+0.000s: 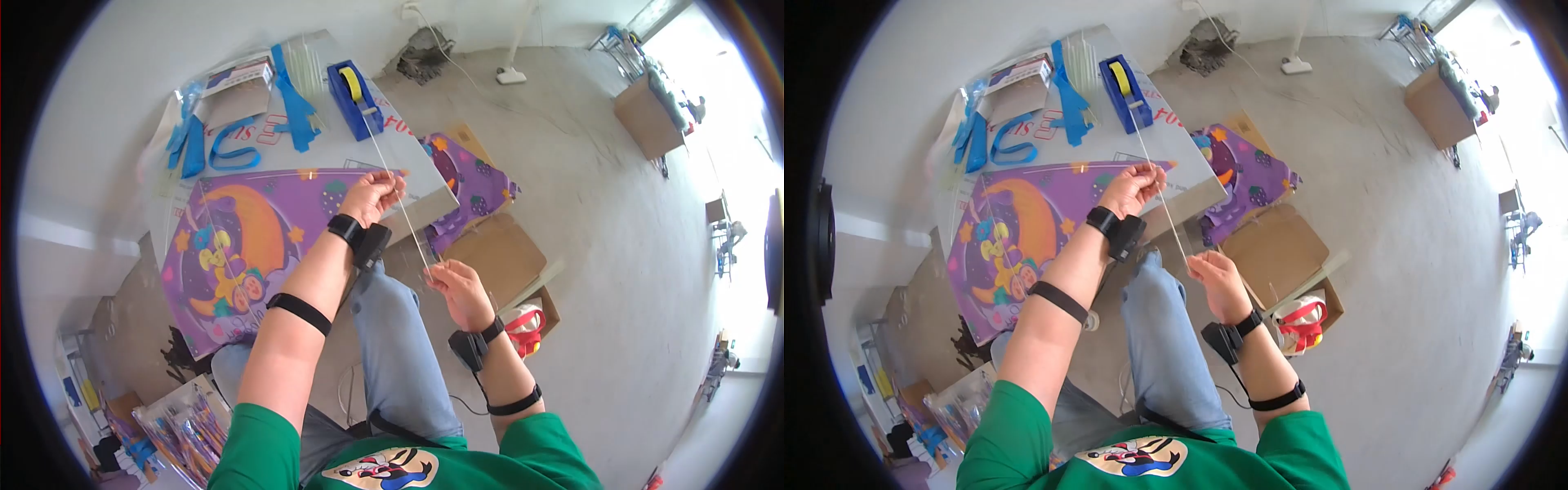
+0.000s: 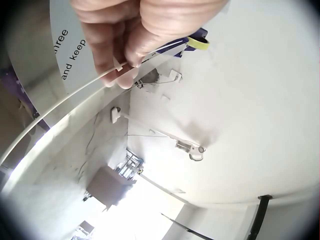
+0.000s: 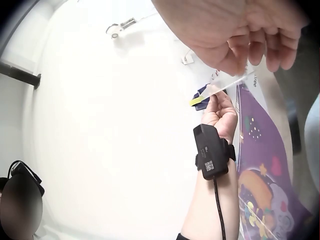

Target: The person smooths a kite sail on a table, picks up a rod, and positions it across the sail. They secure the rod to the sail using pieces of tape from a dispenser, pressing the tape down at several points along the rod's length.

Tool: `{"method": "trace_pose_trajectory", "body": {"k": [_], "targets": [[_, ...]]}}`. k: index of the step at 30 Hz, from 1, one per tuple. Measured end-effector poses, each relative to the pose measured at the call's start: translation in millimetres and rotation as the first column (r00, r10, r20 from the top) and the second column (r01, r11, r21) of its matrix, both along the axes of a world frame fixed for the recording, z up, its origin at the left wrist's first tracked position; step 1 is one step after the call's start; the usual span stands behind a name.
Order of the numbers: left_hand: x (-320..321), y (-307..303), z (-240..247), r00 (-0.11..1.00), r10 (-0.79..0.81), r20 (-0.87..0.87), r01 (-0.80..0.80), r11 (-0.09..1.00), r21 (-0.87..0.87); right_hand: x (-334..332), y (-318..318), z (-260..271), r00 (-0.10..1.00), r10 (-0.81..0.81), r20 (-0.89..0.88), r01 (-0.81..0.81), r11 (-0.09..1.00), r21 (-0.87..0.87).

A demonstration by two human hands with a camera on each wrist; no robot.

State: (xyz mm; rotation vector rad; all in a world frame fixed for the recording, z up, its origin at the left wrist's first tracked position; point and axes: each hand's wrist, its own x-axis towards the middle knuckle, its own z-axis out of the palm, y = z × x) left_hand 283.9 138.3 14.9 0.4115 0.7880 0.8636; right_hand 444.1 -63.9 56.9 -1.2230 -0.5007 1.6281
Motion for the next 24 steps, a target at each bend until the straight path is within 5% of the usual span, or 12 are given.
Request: {"method": "trace_pose_trajectory", "body": {"k": [13, 16, 19, 24], "targets": [[1, -10, 1, 0.997, 0.018, -0.069, -0.017, 1.000, 0.016, -4, -13, 13, 0.997, -0.073, 0.023, 0.073, 0.997, -0.016], [-22, -30, 10, 0.985, -0.096, -0.143, 0.103, 0.994, 0.042, 1, -14, 18, 0.998, -0.057, 0.039, 0.056, 0.998, 0.026], [-83, -37, 23, 0.987, -0.050, -0.156, 0.070, 0.989, 0.129, 7, -12, 19, 0.995, -0.064, 0.073, 0.060, 0.997, 0.053], [-245, -24, 21, 0.774, 0.242, -0.586, -0.148, 0.968, 0.205, 4, -11, 16, 0.996, -0.087, -0.015, 0.087, 0.994, 0.061]]}}
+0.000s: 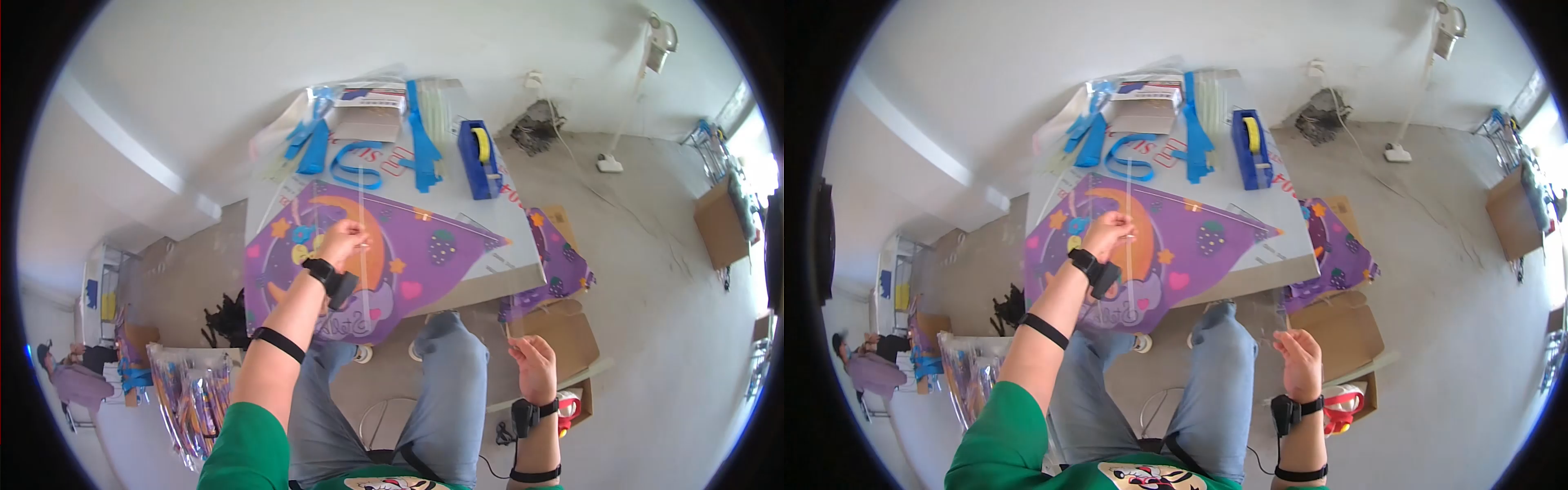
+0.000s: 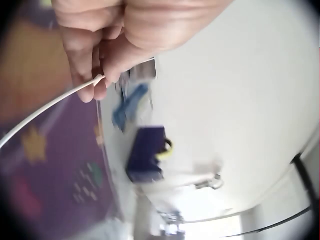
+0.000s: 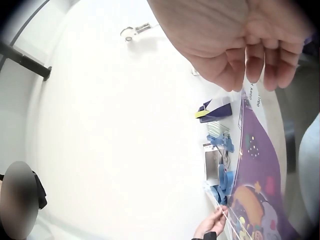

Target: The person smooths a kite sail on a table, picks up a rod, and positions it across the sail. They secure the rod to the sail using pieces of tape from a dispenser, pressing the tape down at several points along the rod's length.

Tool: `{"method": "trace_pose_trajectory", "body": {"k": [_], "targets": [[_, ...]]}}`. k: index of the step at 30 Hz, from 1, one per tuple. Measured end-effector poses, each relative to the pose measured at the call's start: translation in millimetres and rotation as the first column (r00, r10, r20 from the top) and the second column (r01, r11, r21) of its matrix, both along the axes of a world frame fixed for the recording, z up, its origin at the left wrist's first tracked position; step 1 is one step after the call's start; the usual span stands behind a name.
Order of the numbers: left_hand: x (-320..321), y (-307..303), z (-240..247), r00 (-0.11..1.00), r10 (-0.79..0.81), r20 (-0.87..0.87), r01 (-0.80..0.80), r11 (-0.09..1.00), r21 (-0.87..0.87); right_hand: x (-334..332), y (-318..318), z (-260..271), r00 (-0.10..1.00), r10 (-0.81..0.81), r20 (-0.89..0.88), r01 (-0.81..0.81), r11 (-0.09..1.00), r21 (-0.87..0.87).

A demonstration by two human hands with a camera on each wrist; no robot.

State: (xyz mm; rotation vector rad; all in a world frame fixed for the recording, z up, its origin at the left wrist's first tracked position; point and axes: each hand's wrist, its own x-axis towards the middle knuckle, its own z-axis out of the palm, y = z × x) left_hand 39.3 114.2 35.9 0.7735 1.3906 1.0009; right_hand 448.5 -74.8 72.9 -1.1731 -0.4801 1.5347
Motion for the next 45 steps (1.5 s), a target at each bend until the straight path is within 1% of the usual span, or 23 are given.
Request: {"method": "trace_pose_trajectory", "body": {"k": [1, 3, 4, 6, 9, 10, 11, 12, 14, 16, 17, 19, 20, 21, 22, 24, 25, 27, 29, 31, 35, 40, 45], "targets": [[-28, 0, -1, 0.992, 0.059, -0.111, -0.060, 0.998, -0.008, -1, 0, -1, 1.000, 0.014, -0.012, -0.014, 1.000, 0.005], [-70, -1, -18, 0.946, 0.047, -0.321, -0.080, 0.993, -0.092, -3, 0, -4, 1.000, 0.006, -0.002, -0.006, 1.000, -0.018], [-77, -2, -23, 0.944, 0.056, -0.325, -0.090, 0.992, -0.090, -5, 1, -4, 1.000, 0.012, -0.002, -0.012, 1.000, -0.026], [-88, 0, -34, 0.827, -0.044, -0.561, -0.041, 0.990, -0.138, -6, -1, -8, 1.000, 0.005, -0.019, -0.006, 0.999, -0.040], [-74, 1, -20, 0.755, -0.025, -0.655, -0.074, 0.990, -0.124, -12, 1, -4, 1.000, -0.008, -0.022, 0.007, 0.999, -0.051], [-105, 14, -74, 0.557, -0.038, -0.829, 0.090, 0.996, 0.015, -12, -2, 0, 1.000, -0.009, -0.011, 0.009, 0.999, -0.048], [-80, 1, -22, 0.523, -0.070, -0.850, 0.117, 0.993, -0.010, -10, -4, 1, 0.999, -0.032, 0.003, 0.032, 0.998, -0.049], [-82, 3, -14, 0.544, -0.166, -0.822, 0.149, 0.984, -0.100, -10, -3, -1, 1.000, -0.025, 0.000, 0.025, 0.999, -0.036], [-86, 3, 1, 0.328, -0.217, -0.919, 0.372, 0.924, -0.085, -7, -3, 0, 1.000, -0.013, 0.001, 0.013, 1.000, -0.019], [-57, -8, 70, 0.547, -0.413, -0.728, 0.437, 0.883, -0.172, -7, -2, 5, 1.000, -0.018, 0.016, 0.018, 1.000, -0.012], [-52, -13, 83, 0.518, -0.400, -0.756, 0.526, 0.846, -0.087, -6, -1, 8, 1.000, -0.004, 0.029, 0.004, 1.000, -0.010], [-19, -28, 142, 0.600, -0.497, -0.627, 0.578, 0.811, -0.090, -3, 0, 9, 1.000, -0.009, 0.025, 0.010, 1.000, -0.015], [-6, -33, 154, 0.714, -0.521, -0.468, 0.565, 0.823, -0.054, -1, 0, 8, 1.000, 0.005, 0.023, -0.005, 1.000, -0.002], [7, -37, 164, 0.797, -0.530, -0.289, 0.548, 0.836, -0.020, 2, 1, 9, 1.000, 0.017, 0.024, -0.017, 1.000, 0.013], [25, -43, 180, 0.794, -0.535, -0.288, 0.555, 0.832, -0.015, 4, 2, 12, 1.000, 0.009, 0.027, -0.010, 1.000, 0.016], [65, -52, 204, 0.921, -0.384, 0.069, 0.389, 0.917, -0.083, 5, 4, 19, 1.000, 0.005, 0.028, -0.006, 0.999, 0.032], [84, -50, 202, 0.918, -0.391, 0.067, 0.395, 0.915, -0.080, 7, 5, 20, 1.000, -0.002, 0.028, 0.001, 0.999, 0.035], [122, -45, 196, 0.915, -0.311, 0.257, 0.315, 0.949, 0.027, 10, 6, 21, 1.000, -0.001, 0.012, 0.000, 0.997, 0.071], [158, -26, 159, 0.909, -0.223, 0.353, 0.215, 0.975, 0.062, 13, 5, 19, 1.000, -0.002, -0.022, 0.004, 0.997, 0.076], [188, 7, 111, 0.915, -0.159, 0.371, 0.165, 0.986, 0.017, 18, 8, 17, 0.999, -0.010, -0.041, 0.014, 0.996, 0.092], [237, 93, 0, 0.947, 0.013, 0.320, 0.053, 0.979, -0.196, 26, 9, 14, 1.000, -0.005, -0.003, 0.005, 0.998, 0.055], [256, 135, -22, 0.944, 0.053, 0.325, 0.030, 0.969, -0.245, 33, 7, 7, 0.997, 0.058, 0.048, -0.060, 0.998, 0.028], [260, 158, -39, 0.941, 0.063, 0.331, 0.010, 0.977, -0.215, 33, 4, -2, 0.996, 0.041, 0.076, -0.040, 0.999, -0.011]]}}
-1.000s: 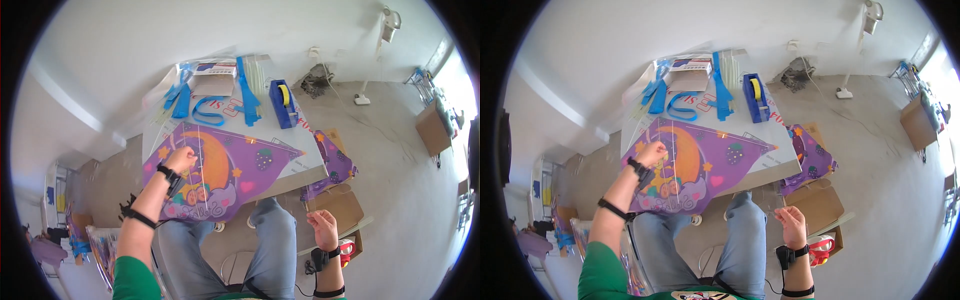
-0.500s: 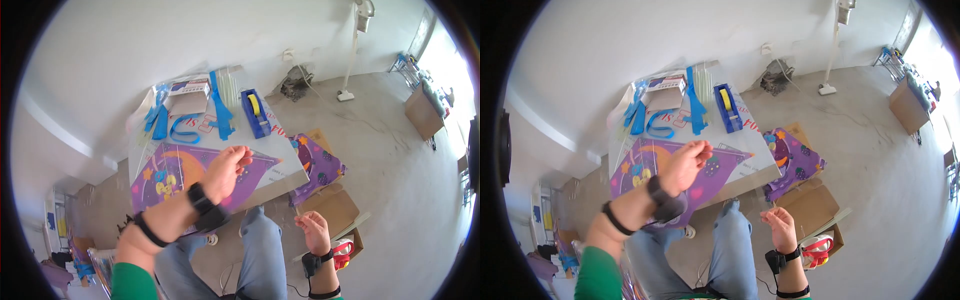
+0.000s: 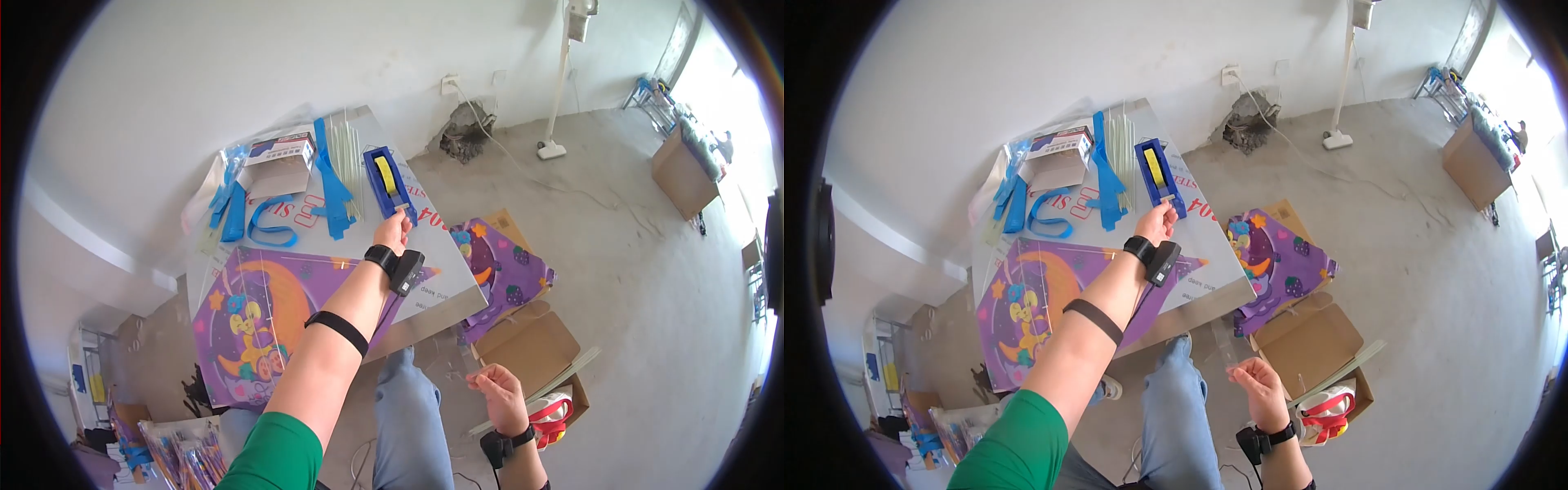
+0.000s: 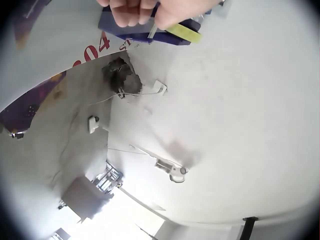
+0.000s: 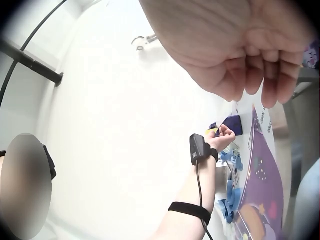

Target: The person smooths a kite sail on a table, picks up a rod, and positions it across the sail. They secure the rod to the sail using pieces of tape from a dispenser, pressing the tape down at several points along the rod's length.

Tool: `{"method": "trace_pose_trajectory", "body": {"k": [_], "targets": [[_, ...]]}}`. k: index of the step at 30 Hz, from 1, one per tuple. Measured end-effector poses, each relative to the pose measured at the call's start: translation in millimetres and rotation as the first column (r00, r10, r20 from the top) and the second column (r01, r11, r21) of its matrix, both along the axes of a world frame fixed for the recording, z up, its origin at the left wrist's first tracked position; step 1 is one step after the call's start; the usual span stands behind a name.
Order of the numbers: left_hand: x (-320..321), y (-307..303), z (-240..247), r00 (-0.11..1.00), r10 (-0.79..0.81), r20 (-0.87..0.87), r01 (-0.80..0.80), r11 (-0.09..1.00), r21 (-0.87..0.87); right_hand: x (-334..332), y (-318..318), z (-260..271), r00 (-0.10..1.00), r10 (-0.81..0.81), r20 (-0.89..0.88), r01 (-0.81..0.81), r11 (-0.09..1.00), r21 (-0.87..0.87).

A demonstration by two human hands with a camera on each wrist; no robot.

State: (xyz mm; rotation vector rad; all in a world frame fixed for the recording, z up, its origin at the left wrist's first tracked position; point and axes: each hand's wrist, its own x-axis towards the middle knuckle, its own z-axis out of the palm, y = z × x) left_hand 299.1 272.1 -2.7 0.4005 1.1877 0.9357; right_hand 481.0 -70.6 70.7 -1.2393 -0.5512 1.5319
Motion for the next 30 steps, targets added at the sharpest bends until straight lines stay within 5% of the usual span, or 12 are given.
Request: {"method": "trace_pose_trajectory", "body": {"k": [17, 23, 30], "targets": [[-8, -3, -9, 0.999, 0.032, 0.017, -0.033, 0.998, 0.061, 11, -23, -25, 0.998, -0.035, 0.049, 0.038, 0.997, -0.063], [-1, -2, -18, 0.989, 0.076, -0.127, -0.051, 0.980, 0.190, 11, -23, -43, 0.983, -0.013, 0.182, 0.031, 0.995, -0.096], [-1, -7, -17, 0.995, 0.081, -0.065, -0.073, 0.991, 0.112, 15, -28, -39, 0.892, -0.078, 0.445, 0.125, 0.989, -0.079]]}}
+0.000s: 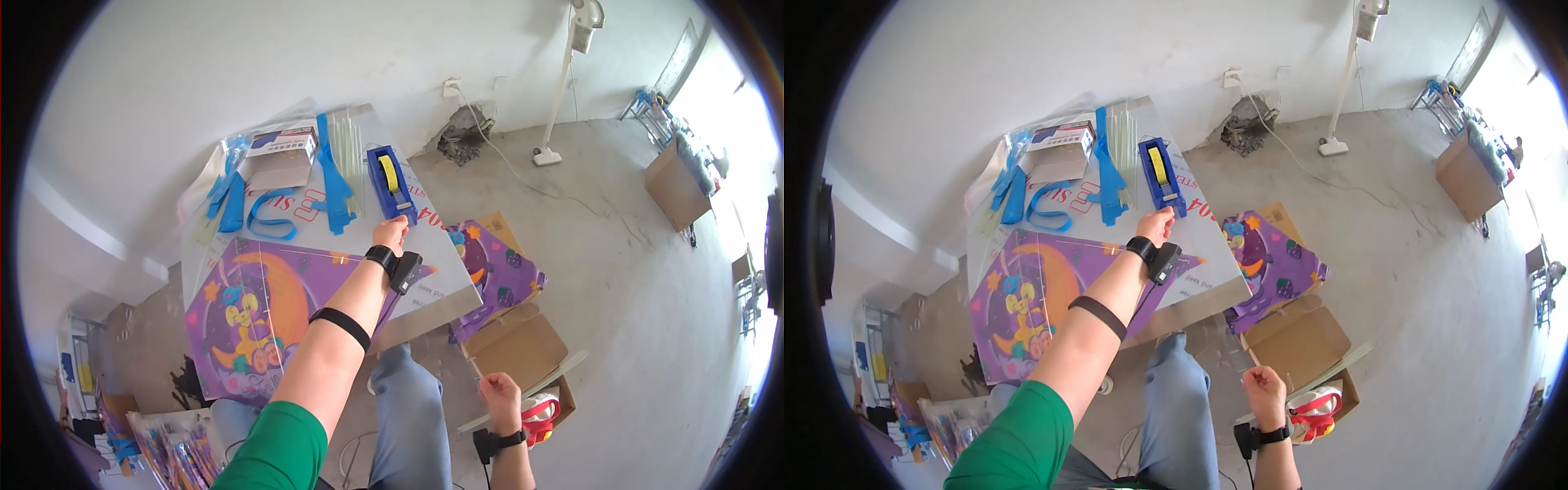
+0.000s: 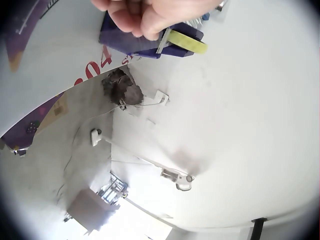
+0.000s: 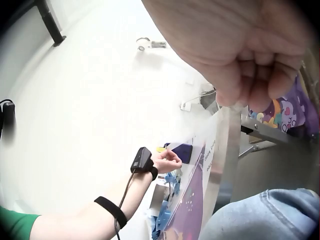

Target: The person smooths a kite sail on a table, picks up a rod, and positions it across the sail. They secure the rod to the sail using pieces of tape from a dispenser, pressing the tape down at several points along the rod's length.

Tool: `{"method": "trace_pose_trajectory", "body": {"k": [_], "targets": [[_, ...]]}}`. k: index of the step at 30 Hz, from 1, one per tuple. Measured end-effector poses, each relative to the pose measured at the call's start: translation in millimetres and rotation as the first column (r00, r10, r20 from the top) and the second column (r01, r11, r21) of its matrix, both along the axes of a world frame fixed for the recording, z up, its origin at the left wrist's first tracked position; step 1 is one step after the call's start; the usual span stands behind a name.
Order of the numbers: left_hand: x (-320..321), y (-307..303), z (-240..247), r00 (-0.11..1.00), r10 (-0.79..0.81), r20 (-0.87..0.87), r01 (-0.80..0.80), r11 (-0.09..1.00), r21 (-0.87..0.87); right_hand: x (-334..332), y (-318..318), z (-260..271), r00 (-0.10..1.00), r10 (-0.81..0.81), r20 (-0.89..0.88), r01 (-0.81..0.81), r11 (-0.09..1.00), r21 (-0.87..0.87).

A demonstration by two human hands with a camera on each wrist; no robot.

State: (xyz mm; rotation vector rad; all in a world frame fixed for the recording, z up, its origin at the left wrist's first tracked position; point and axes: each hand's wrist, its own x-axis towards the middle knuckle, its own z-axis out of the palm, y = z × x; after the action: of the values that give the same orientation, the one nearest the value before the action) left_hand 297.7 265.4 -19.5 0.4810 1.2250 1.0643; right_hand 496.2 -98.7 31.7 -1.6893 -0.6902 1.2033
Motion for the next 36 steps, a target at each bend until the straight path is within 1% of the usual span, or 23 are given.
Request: {"method": "trace_pose_trajectory", "body": {"k": [1, 3, 4, 6, 7, 8, 10, 12, 13, 14, 15, 17, 19, 20, 21, 22, 23, 24, 26, 28, 30, 33, 36], "targets": [[-6, -2, -6, 1.000, 0.000, -0.001, 0.000, 1.000, 0.000, -2, -3, 3, 1.000, 0.007, -0.001, -0.007, 1.000, 0.022], [-16, -3, -18, 0.987, -0.128, -0.100, 0.125, 0.992, -0.037, -2, -9, 2, 1.000, 0.003, 0.010, -0.003, 1.000, 0.023], [-17, -5, -20, 0.985, -0.137, -0.103, 0.133, 0.990, -0.044, -1, -12, 2, 1.000, -0.016, 0.016, 0.016, 1.000, 0.017], [-21, -16, -19, 0.984, -0.110, 0.142, 0.112, 0.994, -0.007, -2, -20, 12, 0.998, -0.051, 0.034, 0.050, 0.998, 0.025], [-23, -27, -2, 0.968, -0.054, 0.247, 0.059, 0.998, -0.014, -3, -24, 17, 0.997, -0.065, 0.042, 0.064, 0.998, 0.029], [-30, -34, 7, 0.968, -0.053, 0.245, 0.059, 0.998, -0.018, -5, -25, 22, 0.997, -0.065, 0.040, 0.064, 0.998, 0.025], [-54, -49, 23, 0.957, -0.139, 0.254, 0.099, 0.982, 0.162, -4, -28, 30, 0.996, -0.088, 0.003, 0.088, 0.995, 0.048], [-85, -65, 45, 0.969, -0.148, 0.196, 0.098, 0.965, 0.245, -7, -27, 30, 0.997, -0.063, 0.045, 0.061, 0.997, 0.055], [-105, -68, 49, 0.964, -0.150, 0.219, 0.092, 0.963, 0.255, -11, -19, 39, 0.996, -0.030, 0.088, 0.023, 0.996, 0.087], [-122, -74, 59, 0.967, -0.086, 0.239, 0.031, 0.974, 0.224, -14, -10, 47, 0.991, 0.002, 0.131, -0.018, 0.993, 0.119], [-145, -75, 65, 0.956, -0.118, 0.270, 0.056, 0.972, 0.228, -18, 1, 53, 0.992, 0.003, 0.127, -0.017, 0.993, 0.114], [-187, -73, 66, 0.962, -0.084, 0.261, 0.028, 0.977, 0.210, -25, 23, 63, 0.900, 0.132, 0.415, -0.168, 0.985, 0.051], [-223, -76, 72, 0.964, -0.083, 0.254, 0.034, 0.981, 0.191, -24, 54, 49, 0.919, 0.153, 0.362, -0.205, 0.972, 0.111], [-237, -79, 76, 0.963, -0.055, 0.265, 0.004, 0.982, 0.189, -25, 68, 44, 0.934, 0.168, 0.315, -0.231, 0.958, 0.172], [-248, -80, 80, 0.961, -0.030, 0.276, -0.024, 0.982, 0.189, -30, 83, 46, 0.936, 0.170, 0.308, -0.230, 0.958, 0.169], [-259, -82, 81, 0.962, -0.027, 0.273, -0.025, 0.982, 0.186, -36, 100, 49, 0.882, 0.145, 0.448, -0.280, 0.926, 0.252], [-269, -82, 81, 0.956, 0.043, 0.290, -0.095, 0.981, 0.168, -42, 118, 51, 0.813, 0.101, 0.574, -0.339, 0.883, 0.324], [-278, -83, 81, 0.947, 0.111, 0.303, -0.161, 0.976, 0.145, -45, 134, 50, 0.816, 0.102, 0.569, -0.335, 0.886, 0.321], [-294, -81, 74, 0.943, 0.155, 0.295, -0.199, 0.972, 0.127, -49, 162, 44, 0.947, 0.219, 0.236, -0.275, 0.932, 0.237], [-310, -77, 59, 0.956, 0.124, 0.267, -0.175, 0.968, 0.178, -56, 186, 37, 0.951, 0.211, 0.225, -0.264, 0.935, 0.236], [-319, -72, 46, 0.960, 0.125, 0.252, -0.168, 0.973, 0.158, -61, 203, 27, 0.954, 0.209, 0.215, -0.257, 0.938, 0.230], [-325, -64, 27, 0.978, 0.136, 0.158, -0.159, 0.976, 0.148, -63, 223, 12, 0.982, 0.182, 0.055, -0.189, 0.967, 0.169], [-324, -60, 16, 0.985, 0.159, 0.070, -0.169, 0.970, 0.174, -61, 233, -16, 0.989, 0.135, 0.061, -0.143, 0.977, 0.159]]}}
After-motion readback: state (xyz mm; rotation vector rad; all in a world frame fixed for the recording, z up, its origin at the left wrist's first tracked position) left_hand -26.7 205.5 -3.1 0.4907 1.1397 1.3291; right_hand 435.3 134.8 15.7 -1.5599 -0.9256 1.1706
